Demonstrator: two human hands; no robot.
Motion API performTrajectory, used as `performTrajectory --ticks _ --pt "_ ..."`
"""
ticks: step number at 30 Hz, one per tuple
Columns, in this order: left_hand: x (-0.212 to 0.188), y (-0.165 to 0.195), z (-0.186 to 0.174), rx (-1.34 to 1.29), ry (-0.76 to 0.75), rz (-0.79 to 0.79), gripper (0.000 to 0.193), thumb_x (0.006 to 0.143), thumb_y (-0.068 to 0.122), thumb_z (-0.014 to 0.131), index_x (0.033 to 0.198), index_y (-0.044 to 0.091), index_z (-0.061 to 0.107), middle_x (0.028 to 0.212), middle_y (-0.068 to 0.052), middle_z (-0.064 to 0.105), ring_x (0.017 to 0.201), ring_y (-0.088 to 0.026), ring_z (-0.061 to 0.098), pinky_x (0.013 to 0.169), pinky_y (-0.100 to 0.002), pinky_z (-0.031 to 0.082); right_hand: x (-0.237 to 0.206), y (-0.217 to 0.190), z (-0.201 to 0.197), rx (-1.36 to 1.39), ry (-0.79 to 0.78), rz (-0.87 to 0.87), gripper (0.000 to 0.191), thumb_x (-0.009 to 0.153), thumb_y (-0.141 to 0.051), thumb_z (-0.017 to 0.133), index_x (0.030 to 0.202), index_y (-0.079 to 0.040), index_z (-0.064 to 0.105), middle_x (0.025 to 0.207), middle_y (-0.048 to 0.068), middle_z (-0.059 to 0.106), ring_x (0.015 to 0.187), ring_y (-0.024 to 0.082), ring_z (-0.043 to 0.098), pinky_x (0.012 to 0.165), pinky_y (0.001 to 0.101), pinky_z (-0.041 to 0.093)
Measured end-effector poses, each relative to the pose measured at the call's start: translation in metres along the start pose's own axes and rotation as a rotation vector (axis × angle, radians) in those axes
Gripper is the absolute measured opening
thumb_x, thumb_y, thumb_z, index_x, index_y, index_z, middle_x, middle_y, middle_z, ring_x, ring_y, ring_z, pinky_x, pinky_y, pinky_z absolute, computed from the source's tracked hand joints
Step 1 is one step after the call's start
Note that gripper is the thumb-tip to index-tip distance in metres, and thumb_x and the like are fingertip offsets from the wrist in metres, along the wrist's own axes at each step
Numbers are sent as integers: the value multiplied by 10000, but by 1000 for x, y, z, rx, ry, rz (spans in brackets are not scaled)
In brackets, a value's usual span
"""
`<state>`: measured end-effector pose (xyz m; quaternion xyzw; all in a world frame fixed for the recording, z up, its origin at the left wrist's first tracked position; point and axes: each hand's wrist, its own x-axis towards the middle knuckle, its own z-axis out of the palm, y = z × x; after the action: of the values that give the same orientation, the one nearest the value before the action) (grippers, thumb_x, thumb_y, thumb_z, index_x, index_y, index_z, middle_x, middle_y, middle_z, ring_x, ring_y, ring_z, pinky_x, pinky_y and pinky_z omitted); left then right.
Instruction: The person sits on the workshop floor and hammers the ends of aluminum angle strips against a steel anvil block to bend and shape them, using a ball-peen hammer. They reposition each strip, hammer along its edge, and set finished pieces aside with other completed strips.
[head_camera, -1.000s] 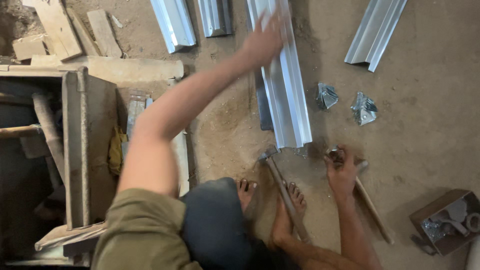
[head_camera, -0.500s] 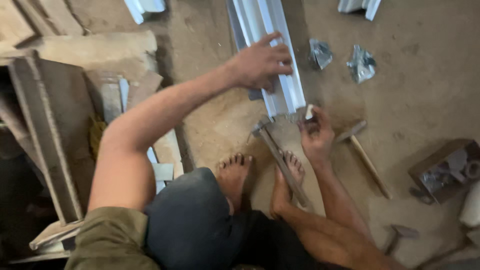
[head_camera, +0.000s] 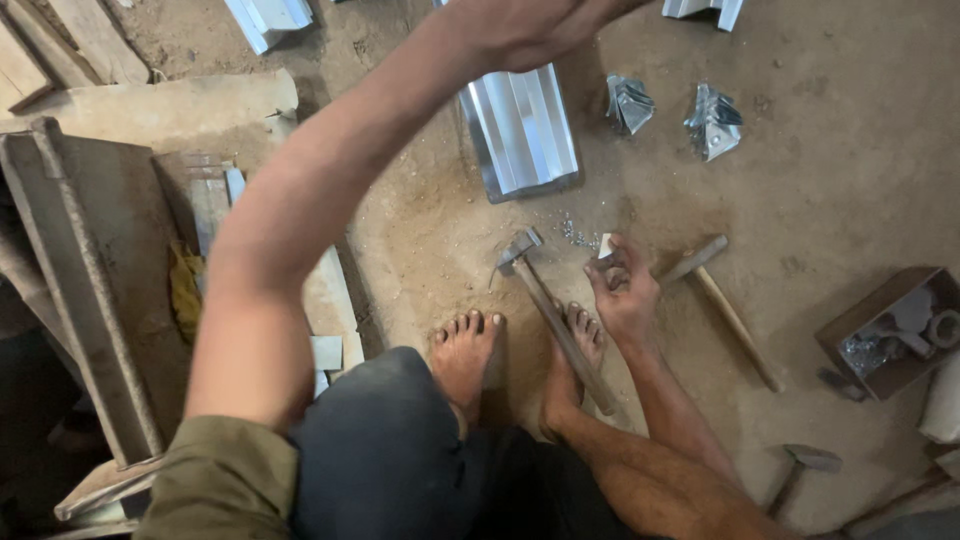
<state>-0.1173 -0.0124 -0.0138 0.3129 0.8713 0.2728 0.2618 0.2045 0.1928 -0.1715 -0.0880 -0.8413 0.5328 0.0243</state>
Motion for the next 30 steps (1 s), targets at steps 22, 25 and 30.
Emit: performTrajectory --ticks 22,25,30 --pt "-18 -26 47 471 407 125 673 992 640 415 1565 291 451 1706 -131 185 1579 -249 94 1137 -706 -110 -9 -32 -9 -40 30 -255 535 862 -1 800 1350 -39 584 1184 170 704 1095 197 667 915 327 533" --pt "-22 -26 49 483 521 302 679 1032 665 419 1552 240 513 1672 -115 290 1563 -315 185 1207 -652 -30 -5 -48 -5 131 2 -70 545 851 -18 789 1351 -59 578 1104 106 725 867 106 657 649 230 529" --pt "-40 -30 40 389 137 218 687 984 756 544 1369 193 627 1507 -142 510 1502 -320 369 1238 -625 140 -6 -58 -16 62 26 -53 540 866 3 798 1356 -68 582 1006 79 730 788 102 621 614 229 481"
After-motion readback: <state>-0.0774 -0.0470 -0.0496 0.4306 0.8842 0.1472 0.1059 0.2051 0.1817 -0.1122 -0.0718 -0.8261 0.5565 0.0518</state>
